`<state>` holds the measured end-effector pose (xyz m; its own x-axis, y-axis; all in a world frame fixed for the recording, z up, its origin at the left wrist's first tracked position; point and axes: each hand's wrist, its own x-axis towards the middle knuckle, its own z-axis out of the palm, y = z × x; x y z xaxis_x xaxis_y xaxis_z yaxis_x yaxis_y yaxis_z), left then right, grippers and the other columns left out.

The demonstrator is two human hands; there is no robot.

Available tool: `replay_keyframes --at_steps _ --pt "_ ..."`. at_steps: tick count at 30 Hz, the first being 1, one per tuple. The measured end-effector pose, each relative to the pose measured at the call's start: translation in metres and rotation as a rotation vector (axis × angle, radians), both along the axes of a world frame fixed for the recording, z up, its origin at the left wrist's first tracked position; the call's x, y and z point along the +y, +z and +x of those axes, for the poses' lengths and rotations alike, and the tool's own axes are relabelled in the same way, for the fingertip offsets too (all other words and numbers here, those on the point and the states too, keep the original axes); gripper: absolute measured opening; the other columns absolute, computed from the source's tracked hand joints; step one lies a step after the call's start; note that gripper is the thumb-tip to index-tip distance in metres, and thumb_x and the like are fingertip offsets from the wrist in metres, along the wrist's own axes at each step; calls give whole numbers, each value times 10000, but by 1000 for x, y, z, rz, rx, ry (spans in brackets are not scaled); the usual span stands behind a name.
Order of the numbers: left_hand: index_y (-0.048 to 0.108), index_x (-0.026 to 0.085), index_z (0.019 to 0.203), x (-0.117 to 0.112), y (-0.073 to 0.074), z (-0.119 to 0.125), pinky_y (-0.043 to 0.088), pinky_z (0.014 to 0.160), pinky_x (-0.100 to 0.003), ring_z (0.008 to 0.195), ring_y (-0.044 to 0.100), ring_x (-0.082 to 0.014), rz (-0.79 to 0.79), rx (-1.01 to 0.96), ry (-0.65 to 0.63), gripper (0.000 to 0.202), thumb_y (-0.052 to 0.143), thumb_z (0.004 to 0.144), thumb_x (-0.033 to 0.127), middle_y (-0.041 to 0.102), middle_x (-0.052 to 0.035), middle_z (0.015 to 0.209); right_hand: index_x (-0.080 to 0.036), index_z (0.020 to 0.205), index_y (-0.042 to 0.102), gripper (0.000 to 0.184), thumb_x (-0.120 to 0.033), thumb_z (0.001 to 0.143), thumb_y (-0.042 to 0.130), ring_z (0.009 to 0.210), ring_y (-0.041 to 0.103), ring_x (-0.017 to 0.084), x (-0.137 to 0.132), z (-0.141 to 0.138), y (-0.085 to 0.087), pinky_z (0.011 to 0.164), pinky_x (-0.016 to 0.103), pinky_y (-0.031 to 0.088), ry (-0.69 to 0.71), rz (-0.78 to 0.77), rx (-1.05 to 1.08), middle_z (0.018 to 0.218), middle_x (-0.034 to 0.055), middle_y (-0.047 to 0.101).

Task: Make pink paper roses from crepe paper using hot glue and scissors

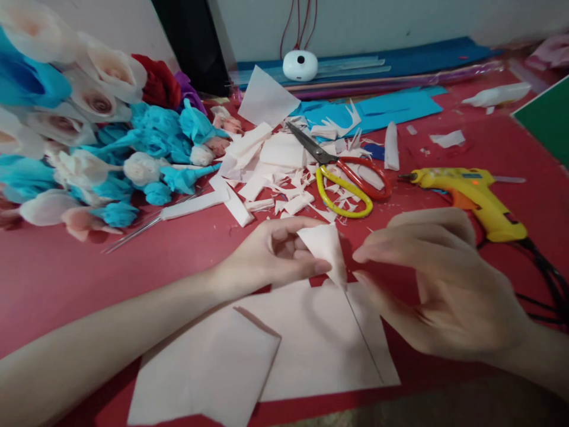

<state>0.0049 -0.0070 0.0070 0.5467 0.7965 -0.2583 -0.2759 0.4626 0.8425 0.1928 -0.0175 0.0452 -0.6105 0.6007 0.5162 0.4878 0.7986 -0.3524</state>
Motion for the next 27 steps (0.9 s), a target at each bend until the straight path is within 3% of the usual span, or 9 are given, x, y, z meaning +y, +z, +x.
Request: replay_keyframes --at_steps 4,9,16,23,27 --pt "631 149 921 0 -1 0 556 653 -156 673 693 -109 13 -30 -12 291 681 664 22 722 13 732 -157 970 580 268 -77 720 633 839 517 151 0 4 -7 793 295 433 15 95 -6 877 32 593" --pt "640 139 891 0 -1 -1 563 658 -174 697 692 -126 71 -8 3 249 693 664 50 719 -9 770 -232 972 621 213 -194 763 636 821 520 173 -2 5 -7 747 304 435 -77 140 -121 813 10 595" --pt "639 139 910 0 -1 -2 558 620 -186 700 684 -146 131 122 12 289 719 635 95 705 -22 735 -201 822 670 125 -171 705 703 697 488 132 1 1 -1 665 288 411 -65 186 -27 688 -18 610" --pt "652 153 884 -2 0 -2 549 605 -144 671 681 -114 120 69 39 281 715 628 57 711 -2 754 -181 664 630 93 -168 676 721 710 476 142 2 2 -1 666 297 414 -45 147 -6 686 -4 615" --pt "653 145 878 0 -1 -1 561 622 -167 680 689 -133 111 62 44 270 713 630 60 716 -15 773 -175 699 627 127 -164 639 739 729 489 160 1 1 -3 661 310 428 -69 137 51 714 26 602"
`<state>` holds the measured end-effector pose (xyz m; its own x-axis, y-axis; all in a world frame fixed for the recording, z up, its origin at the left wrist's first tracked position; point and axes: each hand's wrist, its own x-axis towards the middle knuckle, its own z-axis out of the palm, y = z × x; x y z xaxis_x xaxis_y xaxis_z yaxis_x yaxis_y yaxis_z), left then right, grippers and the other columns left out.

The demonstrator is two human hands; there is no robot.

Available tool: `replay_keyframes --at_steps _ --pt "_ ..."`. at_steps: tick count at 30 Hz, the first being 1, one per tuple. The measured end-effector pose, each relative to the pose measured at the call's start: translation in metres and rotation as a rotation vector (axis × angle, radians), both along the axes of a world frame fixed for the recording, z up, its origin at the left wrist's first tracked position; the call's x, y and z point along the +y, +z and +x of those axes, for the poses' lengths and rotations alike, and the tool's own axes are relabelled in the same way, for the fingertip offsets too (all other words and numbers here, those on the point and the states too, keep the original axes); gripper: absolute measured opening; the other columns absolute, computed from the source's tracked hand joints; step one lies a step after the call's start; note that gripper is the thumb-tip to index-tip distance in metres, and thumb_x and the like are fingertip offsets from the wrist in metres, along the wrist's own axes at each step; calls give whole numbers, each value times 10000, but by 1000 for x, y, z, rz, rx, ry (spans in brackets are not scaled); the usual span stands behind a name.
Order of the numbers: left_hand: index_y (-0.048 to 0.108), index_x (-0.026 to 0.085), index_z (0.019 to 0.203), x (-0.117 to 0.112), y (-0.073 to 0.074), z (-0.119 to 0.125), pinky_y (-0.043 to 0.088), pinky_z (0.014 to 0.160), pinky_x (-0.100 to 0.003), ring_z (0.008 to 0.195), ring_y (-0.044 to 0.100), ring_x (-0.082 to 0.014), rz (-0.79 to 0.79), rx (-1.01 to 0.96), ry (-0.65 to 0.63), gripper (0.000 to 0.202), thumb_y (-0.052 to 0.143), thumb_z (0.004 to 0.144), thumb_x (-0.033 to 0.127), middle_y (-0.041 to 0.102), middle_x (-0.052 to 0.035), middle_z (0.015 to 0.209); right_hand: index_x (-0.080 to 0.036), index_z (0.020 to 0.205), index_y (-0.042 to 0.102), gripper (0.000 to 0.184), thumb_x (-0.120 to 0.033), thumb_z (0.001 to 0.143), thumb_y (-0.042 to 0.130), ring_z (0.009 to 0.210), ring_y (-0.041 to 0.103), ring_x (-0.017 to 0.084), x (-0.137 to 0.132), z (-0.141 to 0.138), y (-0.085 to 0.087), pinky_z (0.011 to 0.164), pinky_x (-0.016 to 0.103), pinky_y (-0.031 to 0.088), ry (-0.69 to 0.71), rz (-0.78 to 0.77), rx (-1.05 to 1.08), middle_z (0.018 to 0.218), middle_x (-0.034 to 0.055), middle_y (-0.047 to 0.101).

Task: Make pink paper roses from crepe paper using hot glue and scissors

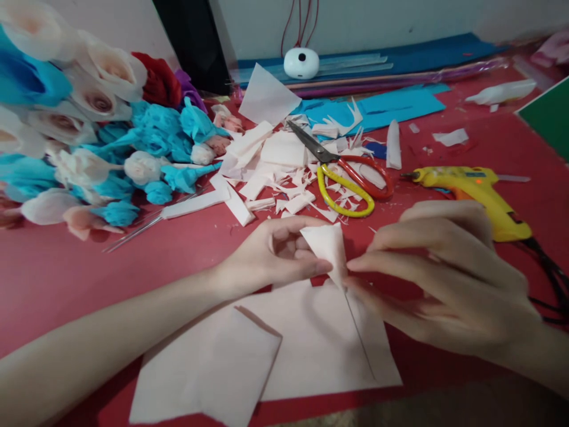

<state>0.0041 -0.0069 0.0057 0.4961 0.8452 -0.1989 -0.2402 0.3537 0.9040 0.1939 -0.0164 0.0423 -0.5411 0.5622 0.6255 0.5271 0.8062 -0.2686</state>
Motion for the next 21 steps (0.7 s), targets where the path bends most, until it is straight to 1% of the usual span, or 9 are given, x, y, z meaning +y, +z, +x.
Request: replay_keyframes --at_steps 5,10,13,17,21 --pt "657 169 893 0 -4 0 566 667 -169 725 697 -135 -1 -66 -12 278 717 641 70 722 -16 873 -166 724 643 117 -145 646 728 727 496 165 1 -2 -1 656 313 432 -21 -22 22 720 46 602" --pt "653 154 917 -1 -4 -1 571 661 -168 712 700 -133 -43 -119 -21 291 706 651 48 727 -11 814 -155 743 659 85 -134 675 706 739 475 158 2 0 -3 671 300 431 13 -64 26 709 36 601" --pt "650 174 936 -1 -3 -1 565 668 -151 713 698 -113 -51 -135 -38 307 696 664 39 727 9 819 -172 741 648 78 -133 690 693 752 471 154 2 0 -5 682 298 429 20 -101 29 712 22 599" --pt "647 185 930 -1 -3 -1 560 665 -139 705 693 -96 -42 -97 -45 301 703 665 53 722 23 810 -188 724 616 82 -125 711 668 760 481 147 2 0 -6 713 305 421 22 -149 33 734 11 595" --pt "644 175 916 -1 -3 0 560 651 -139 697 693 -99 -27 -75 -51 290 700 663 45 718 17 812 -178 740 585 83 -111 736 634 764 479 138 2 0 -9 743 307 404 40 -157 22 776 17 576"
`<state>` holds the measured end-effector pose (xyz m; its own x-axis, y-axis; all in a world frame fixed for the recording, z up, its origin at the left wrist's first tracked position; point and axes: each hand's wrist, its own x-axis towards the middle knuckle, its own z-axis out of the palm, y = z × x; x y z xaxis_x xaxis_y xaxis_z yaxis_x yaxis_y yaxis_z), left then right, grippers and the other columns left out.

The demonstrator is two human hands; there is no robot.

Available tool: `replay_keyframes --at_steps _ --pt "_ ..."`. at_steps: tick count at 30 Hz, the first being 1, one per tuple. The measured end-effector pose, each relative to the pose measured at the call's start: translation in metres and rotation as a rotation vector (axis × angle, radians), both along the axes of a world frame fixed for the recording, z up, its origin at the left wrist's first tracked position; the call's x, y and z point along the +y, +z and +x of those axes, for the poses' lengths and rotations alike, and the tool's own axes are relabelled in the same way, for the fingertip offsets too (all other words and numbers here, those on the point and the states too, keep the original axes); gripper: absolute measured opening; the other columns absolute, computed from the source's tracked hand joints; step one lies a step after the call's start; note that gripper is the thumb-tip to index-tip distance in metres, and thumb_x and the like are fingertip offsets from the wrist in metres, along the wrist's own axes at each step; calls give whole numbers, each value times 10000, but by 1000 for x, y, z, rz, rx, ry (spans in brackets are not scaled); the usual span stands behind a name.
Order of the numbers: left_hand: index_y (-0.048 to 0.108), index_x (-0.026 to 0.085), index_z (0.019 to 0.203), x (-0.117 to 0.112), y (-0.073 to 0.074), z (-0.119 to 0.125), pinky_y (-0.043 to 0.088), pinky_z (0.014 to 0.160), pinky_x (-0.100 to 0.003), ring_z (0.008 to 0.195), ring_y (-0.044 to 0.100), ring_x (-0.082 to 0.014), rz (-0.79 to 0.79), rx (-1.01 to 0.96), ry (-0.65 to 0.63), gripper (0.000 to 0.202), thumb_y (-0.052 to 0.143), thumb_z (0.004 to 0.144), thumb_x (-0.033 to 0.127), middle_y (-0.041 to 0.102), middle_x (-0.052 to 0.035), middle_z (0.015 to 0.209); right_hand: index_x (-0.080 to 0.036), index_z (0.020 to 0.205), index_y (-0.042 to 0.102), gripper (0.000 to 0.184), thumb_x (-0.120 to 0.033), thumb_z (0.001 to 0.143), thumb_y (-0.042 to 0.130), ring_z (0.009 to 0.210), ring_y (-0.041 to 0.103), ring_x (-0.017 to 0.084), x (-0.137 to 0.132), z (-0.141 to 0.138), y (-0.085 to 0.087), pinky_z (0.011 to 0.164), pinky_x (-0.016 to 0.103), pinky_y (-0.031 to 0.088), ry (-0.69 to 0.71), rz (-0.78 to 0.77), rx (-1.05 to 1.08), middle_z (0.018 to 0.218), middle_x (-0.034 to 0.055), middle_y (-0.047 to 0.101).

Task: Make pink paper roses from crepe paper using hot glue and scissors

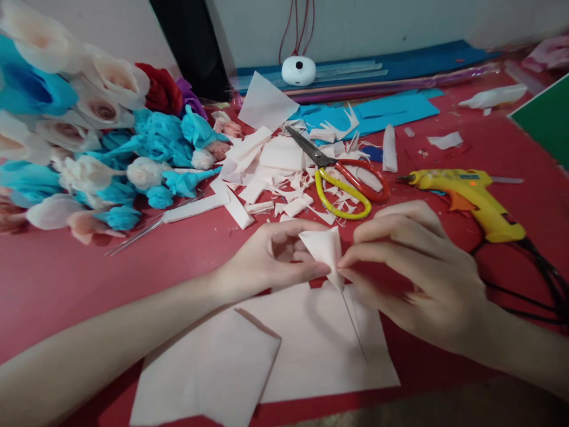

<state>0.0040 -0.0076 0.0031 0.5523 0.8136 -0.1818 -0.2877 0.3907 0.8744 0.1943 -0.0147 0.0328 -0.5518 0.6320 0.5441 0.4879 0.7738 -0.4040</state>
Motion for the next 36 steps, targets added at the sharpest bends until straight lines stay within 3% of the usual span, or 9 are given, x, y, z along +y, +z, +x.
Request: replay_keyframes --at_steps 7,15,22,26,28,33,36 --pt "644 173 930 -2 1 1 551 662 -155 712 684 -101 43 -12 -6 327 681 653 1 699 23 812 -137 786 537 46 -91 779 536 837 445 159 -2 -1 -9 799 327 370 -2 -35 -58 855 50 538" --pt "592 148 881 -3 2 4 548 664 -169 671 672 -91 -11 40 -7 313 695 622 5 682 30 754 -121 825 493 59 -66 808 481 857 424 164 -8 -3 -11 796 328 369 6 -26 -60 878 68 513" --pt "562 161 896 -4 1 3 519 613 -115 658 658 -67 8 36 22 374 687 598 -27 666 50 736 -154 764 453 117 -44 801 469 804 462 144 -3 -2 -4 777 316 369 -89 -21 -40 838 49 505" --pt "544 155 921 -3 3 2 516 568 -127 588 645 -70 -9 50 -1 370 669 623 -27 670 44 663 -148 768 479 100 -57 795 511 806 467 129 -2 -1 0 802 294 370 -73 -17 -13 831 39 511" --pt "533 153 930 -2 3 3 522 579 -140 597 652 -80 -9 54 -3 368 666 632 -18 681 32 662 -147 804 504 90 -57 805 510 829 483 116 -3 0 3 803 258 388 -55 -119 25 859 35 517" --pt "514 164 963 -1 3 3 532 584 -173 599 667 -107 -2 74 14 386 678 641 30 693 16 676 -187 851 555 103 -173 891 462 847 552 68 -1 1 11 749 136 441 -72 -647 249 867 -11 580" --pt "523 165 966 -2 2 2 539 588 -187 598 665 -109 -19 79 30 398 693 628 41 688 16 689 -208 850 591 119 -251 888 487 782 570 57 2 3 14 695 113 450 -100 -868 311 816 -34 607"
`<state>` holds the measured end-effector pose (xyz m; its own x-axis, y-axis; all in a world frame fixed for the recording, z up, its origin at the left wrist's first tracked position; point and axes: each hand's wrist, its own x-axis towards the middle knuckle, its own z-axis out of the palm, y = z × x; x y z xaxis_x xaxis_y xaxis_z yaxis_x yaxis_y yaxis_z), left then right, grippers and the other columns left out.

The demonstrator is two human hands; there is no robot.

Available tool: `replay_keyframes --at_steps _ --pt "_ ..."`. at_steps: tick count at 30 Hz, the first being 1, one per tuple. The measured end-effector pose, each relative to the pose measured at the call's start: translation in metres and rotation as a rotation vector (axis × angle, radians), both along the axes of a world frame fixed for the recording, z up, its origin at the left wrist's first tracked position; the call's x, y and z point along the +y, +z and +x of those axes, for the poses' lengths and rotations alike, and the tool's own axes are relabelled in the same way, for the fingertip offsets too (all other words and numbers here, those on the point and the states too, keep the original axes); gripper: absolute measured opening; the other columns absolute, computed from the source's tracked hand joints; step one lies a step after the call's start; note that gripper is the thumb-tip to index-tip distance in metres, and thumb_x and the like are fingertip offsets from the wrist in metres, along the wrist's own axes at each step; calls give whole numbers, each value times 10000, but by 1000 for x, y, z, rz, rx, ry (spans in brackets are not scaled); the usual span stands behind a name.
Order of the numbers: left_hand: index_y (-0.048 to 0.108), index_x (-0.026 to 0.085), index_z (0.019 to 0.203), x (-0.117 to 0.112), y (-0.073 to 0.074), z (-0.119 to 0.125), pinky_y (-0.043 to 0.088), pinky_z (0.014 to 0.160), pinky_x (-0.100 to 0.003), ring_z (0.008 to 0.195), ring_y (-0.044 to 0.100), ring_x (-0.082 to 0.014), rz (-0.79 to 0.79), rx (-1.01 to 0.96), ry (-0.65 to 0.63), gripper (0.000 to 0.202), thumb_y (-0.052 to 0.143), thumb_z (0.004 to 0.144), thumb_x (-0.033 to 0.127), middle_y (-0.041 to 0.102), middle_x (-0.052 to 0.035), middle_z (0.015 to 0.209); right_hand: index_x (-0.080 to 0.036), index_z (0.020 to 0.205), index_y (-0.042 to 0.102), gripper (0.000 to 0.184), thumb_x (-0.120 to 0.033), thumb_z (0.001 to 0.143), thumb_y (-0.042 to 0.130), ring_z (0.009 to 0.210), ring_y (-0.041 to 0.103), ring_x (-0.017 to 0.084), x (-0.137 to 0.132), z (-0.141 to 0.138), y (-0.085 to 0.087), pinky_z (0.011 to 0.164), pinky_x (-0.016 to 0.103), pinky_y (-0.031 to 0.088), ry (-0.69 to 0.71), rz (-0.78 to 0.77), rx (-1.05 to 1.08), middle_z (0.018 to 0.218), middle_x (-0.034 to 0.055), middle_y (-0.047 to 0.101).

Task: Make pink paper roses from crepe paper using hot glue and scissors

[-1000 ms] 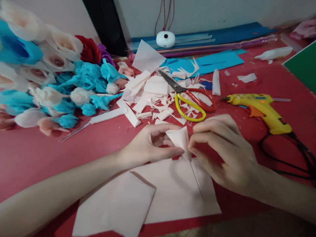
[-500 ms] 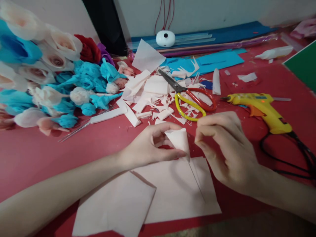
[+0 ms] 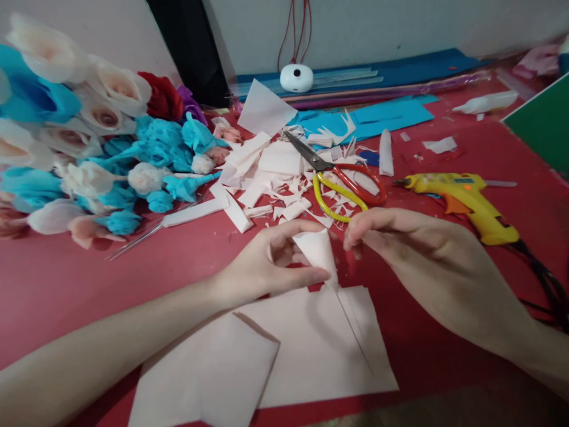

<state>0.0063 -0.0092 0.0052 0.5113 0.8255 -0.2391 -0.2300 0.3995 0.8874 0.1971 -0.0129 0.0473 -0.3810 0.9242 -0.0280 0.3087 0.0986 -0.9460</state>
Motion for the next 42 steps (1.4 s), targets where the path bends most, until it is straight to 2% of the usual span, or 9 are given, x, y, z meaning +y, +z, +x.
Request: replay_keyframes --at_steps 3,10,16,24,28,33,42 --pt "535 169 968 0 -1 0 548 597 -202 614 669 -116 -17 -12 7 407 703 618 48 685 10 723 -213 856 603 119 -270 882 503 753 579 65 1 2 0 677 130 459 -11 -100 84 806 -35 614" --pt "568 179 945 0 -1 0 552 611 -197 645 661 -106 -6 -4 24 382 718 614 61 675 14 747 -214 878 608 74 -256 852 552 693 602 71 0 4 -3 640 142 478 -56 -220 211 764 -32 629" --pt "570 163 945 0 -2 0 559 605 -230 639 659 -126 5 -17 2 367 724 620 89 663 -3 751 -221 872 618 67 -259 822 595 682 613 92 0 6 -5 615 173 477 -94 -261 255 753 -23 640" --pt "573 157 940 0 0 -1 554 602 -218 614 662 -122 -17 -11 -3 364 733 619 98 670 2 720 -217 830 642 73 -206 760 661 684 619 74 3 6 -6 599 129 482 -131 -295 303 751 -28 649" --pt "568 149 948 0 0 -1 552 598 -234 612 666 -139 -17 3 -11 363 732 626 113 682 -15 721 -234 844 636 106 -174 759 657 682 623 59 3 7 -8 589 98 478 -123 -319 313 759 -47 656" --pt "575 159 950 0 -1 -1 541 584 -219 609 658 -129 -13 23 -13 359 735 631 130 668 -4 710 -225 866 617 90 -200 782 638 666 615 64 4 8 -9 612 122 477 -94 -353 314 707 -38 655" --pt "592 159 937 1 -1 -1 530 568 -197 613 636 -118 -19 22 5 367 753 609 138 609 23 648 -210 901 615 95 -200 806 613 771 606 69 5 7 -7 677 140 468 -50 -381 380 800 -22 645"
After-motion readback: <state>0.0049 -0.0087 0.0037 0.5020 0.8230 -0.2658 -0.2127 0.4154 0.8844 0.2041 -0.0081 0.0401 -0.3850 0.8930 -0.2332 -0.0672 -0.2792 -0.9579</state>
